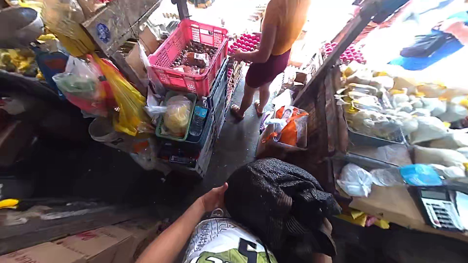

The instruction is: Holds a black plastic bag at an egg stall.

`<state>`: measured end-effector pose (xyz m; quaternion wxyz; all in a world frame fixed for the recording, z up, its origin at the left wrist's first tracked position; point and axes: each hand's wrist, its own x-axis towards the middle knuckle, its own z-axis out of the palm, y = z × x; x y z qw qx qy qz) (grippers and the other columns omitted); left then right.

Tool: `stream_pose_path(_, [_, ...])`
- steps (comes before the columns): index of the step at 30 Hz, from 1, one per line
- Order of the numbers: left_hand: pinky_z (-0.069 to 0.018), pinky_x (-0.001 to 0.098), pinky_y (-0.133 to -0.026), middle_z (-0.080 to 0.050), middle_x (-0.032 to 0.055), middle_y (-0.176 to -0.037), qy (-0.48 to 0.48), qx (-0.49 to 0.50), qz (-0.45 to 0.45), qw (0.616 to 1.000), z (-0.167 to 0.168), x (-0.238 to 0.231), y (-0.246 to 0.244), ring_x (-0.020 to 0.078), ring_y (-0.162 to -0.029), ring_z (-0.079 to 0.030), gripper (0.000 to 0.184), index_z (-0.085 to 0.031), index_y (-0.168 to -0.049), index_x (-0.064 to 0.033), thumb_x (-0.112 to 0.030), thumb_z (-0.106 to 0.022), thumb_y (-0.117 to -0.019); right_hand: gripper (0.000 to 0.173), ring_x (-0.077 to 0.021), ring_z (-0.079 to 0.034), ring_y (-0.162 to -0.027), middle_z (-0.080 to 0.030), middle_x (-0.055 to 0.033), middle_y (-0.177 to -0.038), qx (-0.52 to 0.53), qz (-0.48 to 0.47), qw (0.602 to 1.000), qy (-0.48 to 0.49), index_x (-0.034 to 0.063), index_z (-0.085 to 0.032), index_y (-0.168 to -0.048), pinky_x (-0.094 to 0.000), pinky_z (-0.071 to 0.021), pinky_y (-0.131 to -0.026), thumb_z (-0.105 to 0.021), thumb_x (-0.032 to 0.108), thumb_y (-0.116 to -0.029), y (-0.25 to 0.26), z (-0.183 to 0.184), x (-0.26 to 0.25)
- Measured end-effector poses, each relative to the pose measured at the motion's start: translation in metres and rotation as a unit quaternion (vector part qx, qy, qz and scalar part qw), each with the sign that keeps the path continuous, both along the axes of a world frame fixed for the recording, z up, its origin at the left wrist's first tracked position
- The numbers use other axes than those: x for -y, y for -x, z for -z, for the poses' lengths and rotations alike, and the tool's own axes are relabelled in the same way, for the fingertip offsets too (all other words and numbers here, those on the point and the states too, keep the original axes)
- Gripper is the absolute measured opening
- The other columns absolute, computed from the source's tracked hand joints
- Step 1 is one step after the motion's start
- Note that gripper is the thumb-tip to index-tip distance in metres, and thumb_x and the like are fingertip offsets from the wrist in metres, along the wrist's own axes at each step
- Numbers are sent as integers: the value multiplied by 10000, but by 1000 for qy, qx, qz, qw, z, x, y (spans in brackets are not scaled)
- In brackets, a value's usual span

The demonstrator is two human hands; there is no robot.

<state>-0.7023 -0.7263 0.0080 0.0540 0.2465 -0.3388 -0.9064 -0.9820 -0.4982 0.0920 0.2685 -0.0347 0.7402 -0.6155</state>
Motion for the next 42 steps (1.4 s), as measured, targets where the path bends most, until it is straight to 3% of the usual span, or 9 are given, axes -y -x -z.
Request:
stream_pose_path(3, [-531,429,-1036,-692,75,-1272,-2,6,-32,999,-6,19,47,202,-1186,-655,846,-475,-1456,-124,-664,-709,-848,229,29,-550,-869,-595,-61,-1001,-2,-49,997,-61,-112,-518,-1226,-152,-493,-801,-430,-8,-1043,52,-28,63])
stream_pose_path(7, [-532,433,-1041,-691,90,-1269,48,4,-38,998,-35,60,114,206,-1174,-662,759,-473,-1448,-77,-445,-789,-864,167,80,-584,-790,-633,-8,-873,-67,-102,992,28,-112,-567,-1095,-101,-510,-736,-468,-39,-983,125,-35,122])
stream_pose_path(13, [-489,398,-1121,-656,81,-1339,135,61,-46,988,-52,100,163,164,-1256,-616,702,-475,-1442,-17,-228,-807,-861,262,-48,-592,-974,-659,-176,-1121,-110,-230,945,-205,-133,-585,-1231,-199,-486,-896,-574,-15,-997,193,-65,215])
stream_pose_path(16, [-494,364,-1109,-661,62,-1323,140,114,-61,982,-51,115,167,130,-1245,-615,710,-501,-1412,-19,-196,-831,-808,187,31,-602,-856,-644,-37,-954,-65,-209,974,-59,-83,-581,-1147,-156,-526,-789,-531,-44,-971,198,-49,238])
stream_pose_path(20, [-507,393,-1097,-671,77,-1304,119,104,-61,986,-36,160,163,159,-1234,-625,642,-522,-1392,-22,-172,-805,-836,174,56,-628,-828,-666,70,-889,35,-193,976,94,17,-584,-1093,-150,-558,-766,-467,-31,-974,196,-13,277])
stream_pose_path(24, [-518,401,-1087,-679,85,-1291,110,80,-57,989,-26,224,165,172,-1214,-642,655,-503,-1402,-12,-222,-798,-857,151,68,-600,-813,-637,33,-884,20,-159,986,35,-61,-571,-1109,-123,-528,-752,-471,-73,-997,189,-29,340])
stream_pose_path(33, [-555,370,-1029,-693,69,-1242,162,99,-94,977,-40,346,177,150,-1162,-663,651,-495,-1387,-6,-156,-805,-834,193,-4,-657,-882,-696,27,-936,24,-168,972,160,15,-597,-1120,-215,-578,-819,-442,9,-1006,196,-25,443])
stream_pose_path(38, [-533,379,-1070,-675,86,-1285,190,108,-112,969,-36,377,166,164,-1206,-645,757,-442,-1427,4,-211,-832,-815,174,10,-651,-876,-699,12,-928,33,-173,978,112,-21,-618,-1106,-189,-567,-812,-482,-28,-998,181,-20,466])
stream_pose_path(42, [-508,381,-1107,-630,85,-1370,174,129,-152,964,-22,371,169,168,-1272,-606,873,-362,-1501,-13,-286,-838,-822,250,-66,-695,-886,-729,-13,-931,175,-171,944,220,54,-633,-1076,-273,-607,-803,-389,47,-1022,197,5,481])
